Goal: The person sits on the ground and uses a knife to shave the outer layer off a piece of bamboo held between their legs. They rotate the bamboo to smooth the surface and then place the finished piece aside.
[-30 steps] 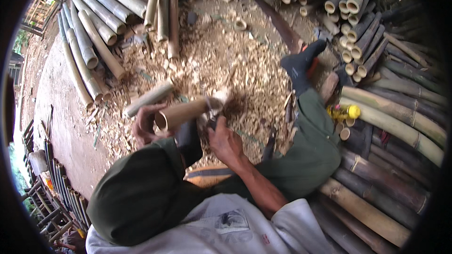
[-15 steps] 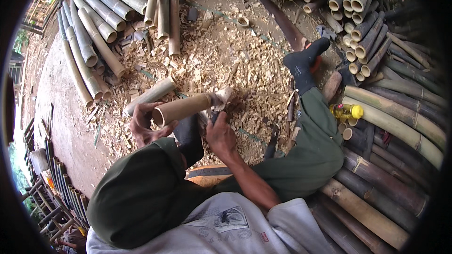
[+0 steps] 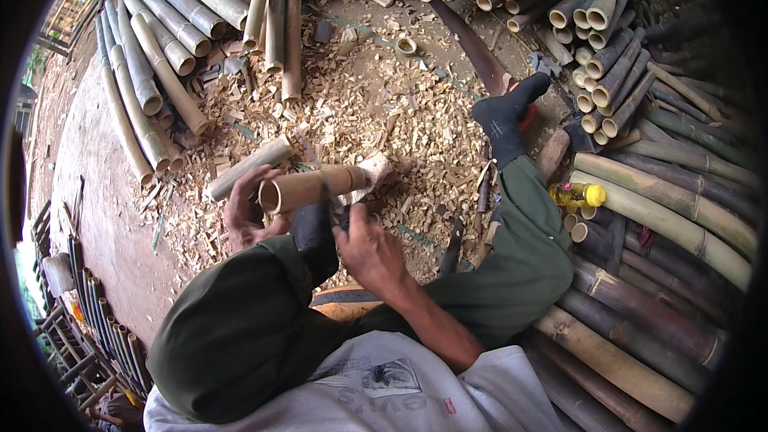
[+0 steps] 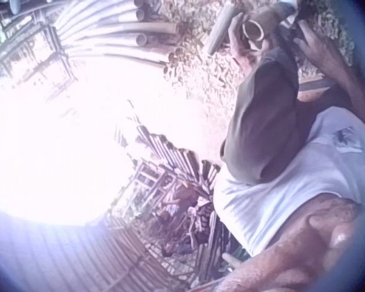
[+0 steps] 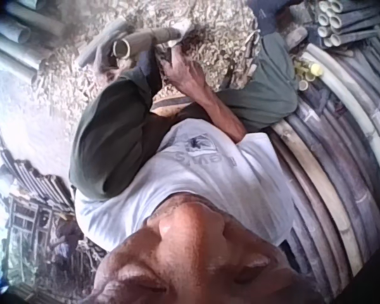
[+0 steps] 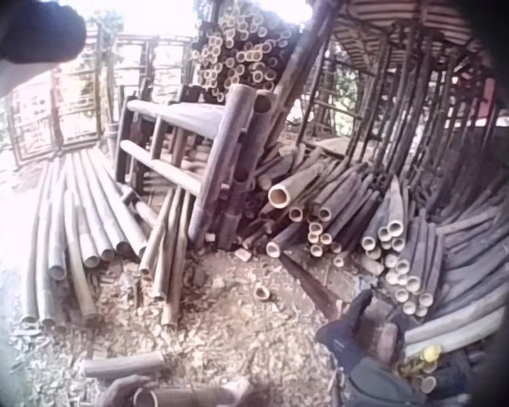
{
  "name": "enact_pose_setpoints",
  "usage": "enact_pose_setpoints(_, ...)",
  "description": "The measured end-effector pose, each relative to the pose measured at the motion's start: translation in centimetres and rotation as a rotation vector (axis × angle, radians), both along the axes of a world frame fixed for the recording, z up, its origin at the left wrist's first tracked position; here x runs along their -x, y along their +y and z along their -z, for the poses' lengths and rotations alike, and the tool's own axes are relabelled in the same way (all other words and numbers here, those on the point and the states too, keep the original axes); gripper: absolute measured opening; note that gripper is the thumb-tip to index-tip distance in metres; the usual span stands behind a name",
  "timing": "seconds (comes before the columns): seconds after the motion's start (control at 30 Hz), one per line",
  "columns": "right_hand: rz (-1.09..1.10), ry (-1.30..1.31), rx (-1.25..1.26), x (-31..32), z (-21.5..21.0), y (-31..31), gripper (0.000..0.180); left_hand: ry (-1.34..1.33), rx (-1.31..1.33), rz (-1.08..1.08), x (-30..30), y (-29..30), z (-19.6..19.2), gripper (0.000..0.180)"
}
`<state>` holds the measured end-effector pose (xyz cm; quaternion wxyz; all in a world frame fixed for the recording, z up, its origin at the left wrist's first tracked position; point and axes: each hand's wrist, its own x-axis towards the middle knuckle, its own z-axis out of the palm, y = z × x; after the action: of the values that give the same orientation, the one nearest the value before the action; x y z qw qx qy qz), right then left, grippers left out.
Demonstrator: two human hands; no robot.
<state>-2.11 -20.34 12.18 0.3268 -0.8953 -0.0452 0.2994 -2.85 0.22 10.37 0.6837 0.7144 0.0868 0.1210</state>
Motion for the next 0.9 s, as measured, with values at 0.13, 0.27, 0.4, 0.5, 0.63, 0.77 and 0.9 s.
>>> enact_pose_setpoints(0.13,0.135,0.031,0.109,0.0,5.3,-0.8,0.037,0.15,-0.184,0.041,-0.3,-0.6,-1.0,0.053)
enact_pose_setpoints(0.27,0.075,-0.05,-0.088,0.5,4.0,0.5,0.032,0.156,-0.265,0.05,0.0,0.6,-2.1,0.058)
enact_pose_setpoints(0.4,0.195,0.085,0.14,-0.5,7.6,0.2,0.037,0.151,-0.267,0.068,0.1,0.7,-1.6,0.057)
enact_pose_setpoints(0.5,0.156,0.01,0.184,-0.5,8.6,-1.4,0.038,0.093,-0.288,0.059,-0.2,0.7,-0.1,0.055)
enact_pose_setpoints(0.63,0.081,-0.295,-0.057,2.0,8.0,0.0,0.035,0.216,-0.238,-0.061,0.6,-0.1,-0.9,0.053)
enact_pose_setpoints(0.77,0.169,-0.14,0.026,0.8,9.1,1.0,0.034,0.173,-0.236,-0.119,0.1,0.7,-1.0,0.051)
enact_pose_setpoints(0.9,0.146,-0.318,-0.087,2.3,9.8,0.5,0.036,0.234,-0.312,-0.131,0.3,0.1,-0.6,0.051)
